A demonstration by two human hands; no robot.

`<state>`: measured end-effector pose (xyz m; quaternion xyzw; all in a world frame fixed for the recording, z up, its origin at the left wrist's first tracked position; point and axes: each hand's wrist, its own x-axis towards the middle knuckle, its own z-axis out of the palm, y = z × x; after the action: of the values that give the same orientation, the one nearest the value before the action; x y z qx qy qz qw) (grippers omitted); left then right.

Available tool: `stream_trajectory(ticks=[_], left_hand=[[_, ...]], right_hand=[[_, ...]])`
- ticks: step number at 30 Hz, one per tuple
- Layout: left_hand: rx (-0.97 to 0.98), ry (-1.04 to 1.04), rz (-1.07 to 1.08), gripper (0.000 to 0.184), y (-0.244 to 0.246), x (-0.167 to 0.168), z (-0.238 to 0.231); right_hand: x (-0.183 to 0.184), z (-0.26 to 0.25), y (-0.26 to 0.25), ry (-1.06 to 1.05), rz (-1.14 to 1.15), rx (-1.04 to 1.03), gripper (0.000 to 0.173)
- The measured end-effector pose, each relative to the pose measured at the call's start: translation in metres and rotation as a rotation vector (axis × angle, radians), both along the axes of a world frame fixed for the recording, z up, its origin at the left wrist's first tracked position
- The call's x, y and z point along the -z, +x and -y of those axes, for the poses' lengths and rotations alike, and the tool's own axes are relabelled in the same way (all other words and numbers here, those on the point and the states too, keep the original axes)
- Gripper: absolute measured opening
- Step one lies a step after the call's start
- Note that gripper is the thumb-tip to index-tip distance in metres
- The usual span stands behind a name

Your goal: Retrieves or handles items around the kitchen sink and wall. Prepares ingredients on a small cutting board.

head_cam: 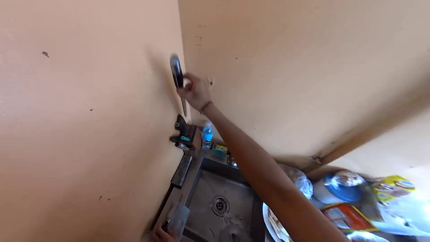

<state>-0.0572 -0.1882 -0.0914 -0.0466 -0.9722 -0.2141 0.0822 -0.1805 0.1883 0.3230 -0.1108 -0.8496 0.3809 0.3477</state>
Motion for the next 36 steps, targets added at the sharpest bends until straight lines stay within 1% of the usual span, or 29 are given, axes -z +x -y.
stream_trajectory(ticks=[1, 2, 3, 4, 5, 6, 7, 8, 9, 10, 11, 13, 14, 16, 18, 20, 21, 22, 24, 26, 27, 29, 30, 32, 36], left_hand=[[-0.019, 0.001, -0.005, 0.049, 0.001, 0.0, -0.001], [-0.028, 0.019, -0.007, 0.054, 0.001, -0.002, -0.003], [-0.017, 0.061, -0.008, 0.058, 0.003, -0.009, -0.005], [0.017, 0.114, -0.039, 0.059, 0.006, -0.018, -0.008], [0.071, 0.165, -0.089, 0.057, 0.01, -0.028, -0.012], [0.154, 0.201, -0.137, 0.056, 0.015, -0.036, -0.018], [0.271, 0.244, -0.162, 0.053, 0.023, -0.045, -0.026], [0.417, 0.283, -0.162, 0.05, 0.035, -0.049, -0.033], [0.582, 0.303, -0.138, 0.045, 0.051, -0.049, -0.038], [0.753, 0.316, -0.081, 0.04, 0.07, -0.046, -0.045], [0.925, 0.314, 0.004, 0.037, 0.09, -0.042, -0.05], [1.218, 0.281, 0.211, 0.03, 0.133, -0.039, -0.052], [1.344, 0.258, 0.276, 0.026, 0.153, -0.038, -0.054], [1.568, 0.146, 0.408, 0.022, 0.191, -0.035, -0.056], [1.712, 0.054, 0.494, 0.024, 0.223, -0.033, -0.066], [1.756, -0.017, 0.568, 0.03, 0.248, -0.034, -0.078], [1.77, -0.065, 0.594, 0.033, 0.26, -0.037, -0.085], [1.788, -0.122, 0.609, 0.037, 0.274, -0.04, -0.093], [1.834, -0.227, 0.583, 0.039, 0.3, -0.045, -0.109], [1.865, -0.235, 0.505, 0.039, 0.318, -0.045, -0.123], [1.891, -0.235, 0.467, 0.039, 0.321, -0.045, -0.128], [1.962, -0.254, 0.433, 0.035, 0.319, -0.042, -0.133], [1.995, -0.232, 0.414, 0.03, 0.316, -0.037, -0.132], [2.017, -0.184, 0.406, 0.022, 0.314, -0.03, -0.129], [1.943, -0.111, 0.474, 0.018, 0.312, -0.024, -0.12]], right_hand=[[-0.022, 0.011, 0.014, -0.149, -0.149, -0.067, 0.044], [-0.042, 0.024, 0.034, -0.347, -0.268, -0.163, 0.04], [-0.057, 0.036, 0.058, -0.559, -0.343, -0.267, 0.041], [-0.064, 0.048, 0.085, -0.759, -0.389, -0.389, 0.048], [-0.062, 0.06, 0.114, -0.946, -0.434, -0.533, 0.059], [-0.052, 0.071, 0.141, -1.123, -0.472, -0.685, 0.065], [-0.035, 0.083, 0.169, -1.287, -0.491, -0.796, 0.065], [-0.012, 0.096, 0.199, -1.42, -0.496, -0.838, 0.061], [0.014, 0.111, 0.233, -1.468, -0.476, -0.79, 0.051], [0.041, 0.127, 0.269, -1.396, -0.423, -0.719, 0.037], [0.066, 0.14, 0.306, -1.247, -0.359, -0.641, 0.032], [0.118, 0.17, 0.385, -0.946, -0.217, -0.465, 0.052], [0.139, 0.183, 0.428, -0.869, -0.152, -0.363, 0.061], [0.172, 0.205, 0.511, -0.846, -0.056, -0.156, 0.071], [0.196, 0.218, 0.577, -0.832, 0.083, 0.162, 0.072], [0.228, 0.231, 0.625, -0.751, 0.226, 0.509, 0.049], [0.246, 0.241, 0.644, -0.729, 0.269, 0.624, 0.047], [0.263, 0.252, 0.662, -0.743, 0.272, 0.694, 0.047], [0.289, 0.282, 0.685, -0.904, 0.149, 0.737, 0.043], [0.307, 0.31, 0.691, -1.096, 0.006, 0.774, 0.04], [0.316, 0.321, 0.691, -1.141, -0.007, 0.828, 0.04], [0.334, 0.342, 0.691, -1.142, 0.062, 0.938, 0.039], [0.342, 0.349, 0.691, -1.118, 0.105, 0.951, 0.038], [0.35, 0.356, 0.689, -1.081, 0.124, 0.912, 0.037], [0.356, 0.358, 0.673, -1.052, 0.112, 0.837, 0.041]])
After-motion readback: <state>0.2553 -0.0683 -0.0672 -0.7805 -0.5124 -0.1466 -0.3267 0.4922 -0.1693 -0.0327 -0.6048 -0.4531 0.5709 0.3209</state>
